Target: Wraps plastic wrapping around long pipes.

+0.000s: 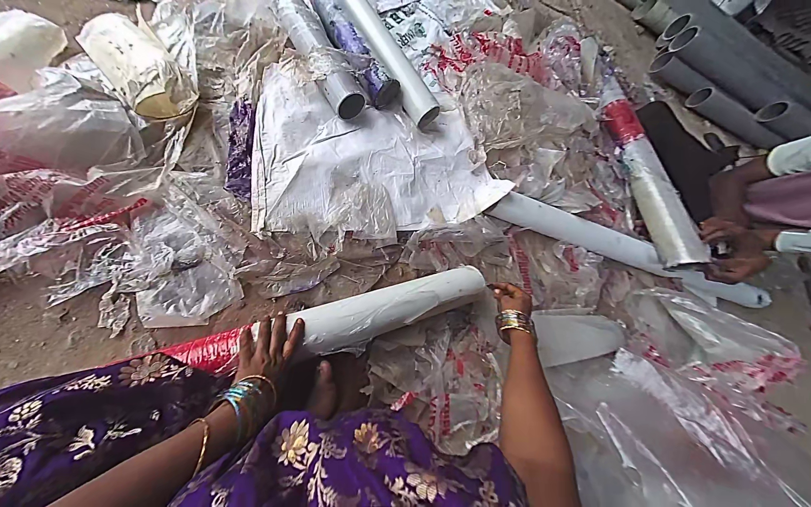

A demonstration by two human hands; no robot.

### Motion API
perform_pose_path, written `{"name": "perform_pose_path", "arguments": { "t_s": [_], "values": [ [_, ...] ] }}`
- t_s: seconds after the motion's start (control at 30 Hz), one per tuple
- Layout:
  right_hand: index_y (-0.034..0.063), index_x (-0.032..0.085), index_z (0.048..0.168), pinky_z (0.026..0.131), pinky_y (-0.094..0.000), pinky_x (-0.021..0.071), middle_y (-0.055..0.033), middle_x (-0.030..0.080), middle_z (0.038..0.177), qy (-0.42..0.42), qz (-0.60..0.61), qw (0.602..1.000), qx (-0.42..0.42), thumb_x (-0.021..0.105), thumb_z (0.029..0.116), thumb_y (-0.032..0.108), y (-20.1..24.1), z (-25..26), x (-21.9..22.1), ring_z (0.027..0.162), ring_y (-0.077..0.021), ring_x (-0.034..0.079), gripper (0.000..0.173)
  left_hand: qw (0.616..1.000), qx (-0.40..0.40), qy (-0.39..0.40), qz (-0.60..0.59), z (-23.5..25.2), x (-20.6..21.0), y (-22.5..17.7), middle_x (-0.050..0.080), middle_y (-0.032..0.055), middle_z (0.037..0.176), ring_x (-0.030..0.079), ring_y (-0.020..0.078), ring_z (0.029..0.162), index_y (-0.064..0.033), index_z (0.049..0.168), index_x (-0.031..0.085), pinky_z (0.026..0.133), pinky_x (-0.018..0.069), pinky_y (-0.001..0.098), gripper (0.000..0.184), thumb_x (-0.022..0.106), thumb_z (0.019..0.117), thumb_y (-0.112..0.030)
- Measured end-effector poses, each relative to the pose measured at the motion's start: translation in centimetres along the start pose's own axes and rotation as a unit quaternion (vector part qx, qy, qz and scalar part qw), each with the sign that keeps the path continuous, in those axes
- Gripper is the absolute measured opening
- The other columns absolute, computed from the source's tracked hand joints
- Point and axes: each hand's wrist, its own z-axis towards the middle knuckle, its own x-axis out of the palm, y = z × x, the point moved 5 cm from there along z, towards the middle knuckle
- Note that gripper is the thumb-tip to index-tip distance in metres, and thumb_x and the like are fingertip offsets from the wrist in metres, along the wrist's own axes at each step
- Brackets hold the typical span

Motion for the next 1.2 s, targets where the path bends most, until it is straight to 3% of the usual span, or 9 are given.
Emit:
{"name": "perform_pose_path", "arguments": {
  "t_s": [0.1, 0.47, 0.57, 0.73, 0.83, 1.07, 1.2],
  "values": [
    [0.0001, 0.073, 0.118, 0.097, -0.0459, 0.0473, -0.0191, 0.072, 0.113, 0.011, -0.031, 0.999, 0.011, 0.059, 0.0999, -0.001, 0.4, -0.1, 0.2, 0.105, -0.0271, 0.066, 0.023, 1.000, 0.001, 0.016, 0.000, -0.1, 0.0, 0.0, 0.029, 0.0365, 0.161, 0.029, 0.0564, 0.149, -0.0064, 0.163, 0.027, 0.114, 0.0237, 0.0745, 0.076, 0.059, 0.0944, 0.005],
    [-0.0029, 0.072, 0.117, 0.098, -0.0447, 0.0478, -0.0211, 0.071, 0.115, 0.034, -0.058, 0.998, -0.014, 0.058, 0.0980, -0.005, 1.1, 0.2, 0.7, 0.106, -0.0283, 0.066, 0.024, 1.000, -0.005, 0.020, 0.005, 0.0, -0.1, 0.0, 0.029, 0.0370, 0.160, 0.029, 0.0569, 0.148, -0.0061, 0.163, 0.027, 0.114, 0.0237, 0.0747, 0.075, 0.058, 0.0952, 0.004],
    [0.0016, 0.074, 0.117, 0.102, -0.0521, 0.0437, -0.0191, 0.071, 0.117, 0.019, -0.090, 0.996, -0.015, 0.059, 0.0989, -0.001, 1.4, -0.4, 0.7, 0.112, -0.0309, 0.065, 0.024, 1.000, -0.001, 0.000, 0.015, 0.1, 0.0, -0.1, 0.033, 0.0383, 0.158, 0.033, 0.0581, 0.146, -0.0052, 0.162, 0.030, 0.112, 0.0270, 0.0753, 0.074, 0.059, 0.0944, 0.005],
    [0.0097, 0.076, 0.118, 0.100, -0.0613, 0.0397, -0.0134, 0.074, 0.115, -0.022, -0.111, 0.994, -0.008, 0.060, 0.0984, 0.005, 1.4, -1.4, 0.5, 0.114, -0.0320, 0.066, 0.026, 0.999, -0.006, 0.028, 0.017, 0.2, 0.0, -0.1, 0.029, 0.0365, 0.161, 0.028, 0.0562, 0.149, -0.0073, 0.163, 0.025, 0.115, 0.0232, 0.0736, 0.075, 0.056, 0.0961, 0.005],
    [0.0042, 0.075, 0.117, 0.096, -0.0539, 0.0458, -0.0158, 0.075, 0.108, -0.053, -0.053, 0.997, -0.002, 0.061, 0.0980, 0.001, 0.9, -1.5, 0.8, 0.105, -0.0301, 0.068, 0.024, 0.999, -0.008, 0.037, 0.010, 0.1, -0.2, 0.0, 0.027, 0.0366, 0.161, 0.027, 0.0557, 0.150, -0.0075, 0.164, 0.025, 0.115, 0.0220, 0.0740, 0.074, 0.055, 0.0967, 0.005],
    [-0.0001, 0.073, 0.117, 0.094, -0.0449, 0.0491, -0.0183, 0.073, 0.110, -0.057, 0.005, 0.998, 0.032, 0.059, 0.0987, -0.003, 0.3, -0.7, 0.5, 0.102, -0.0268, 0.068, 0.023, 0.999, -0.009, 0.046, 0.003, 0.0, -0.4, -0.1, 0.025, 0.0362, 0.162, 0.025, 0.0560, 0.151, -0.0068, 0.164, 0.024, 0.115, 0.0213, 0.0742, 0.072, 0.053, 0.0987, 0.003],
    [-0.0003, 0.073, 0.116, 0.093, -0.0472, 0.0486, -0.0178, 0.073, 0.108, -0.028, -0.008, 0.999, 0.024, 0.061, 0.0977, -0.002, 0.0, -0.4, 0.5, 0.099, -0.0269, 0.067, 0.022, 0.999, -0.010, 0.052, 0.005, 0.0, -0.5, -0.2, 0.025, 0.0358, 0.163, 0.024, 0.0553, 0.151, -0.0075, 0.164, 0.022, 0.116, 0.0208, 0.0739, 0.073, 0.053, 0.0983, 0.004]
  ]
}}
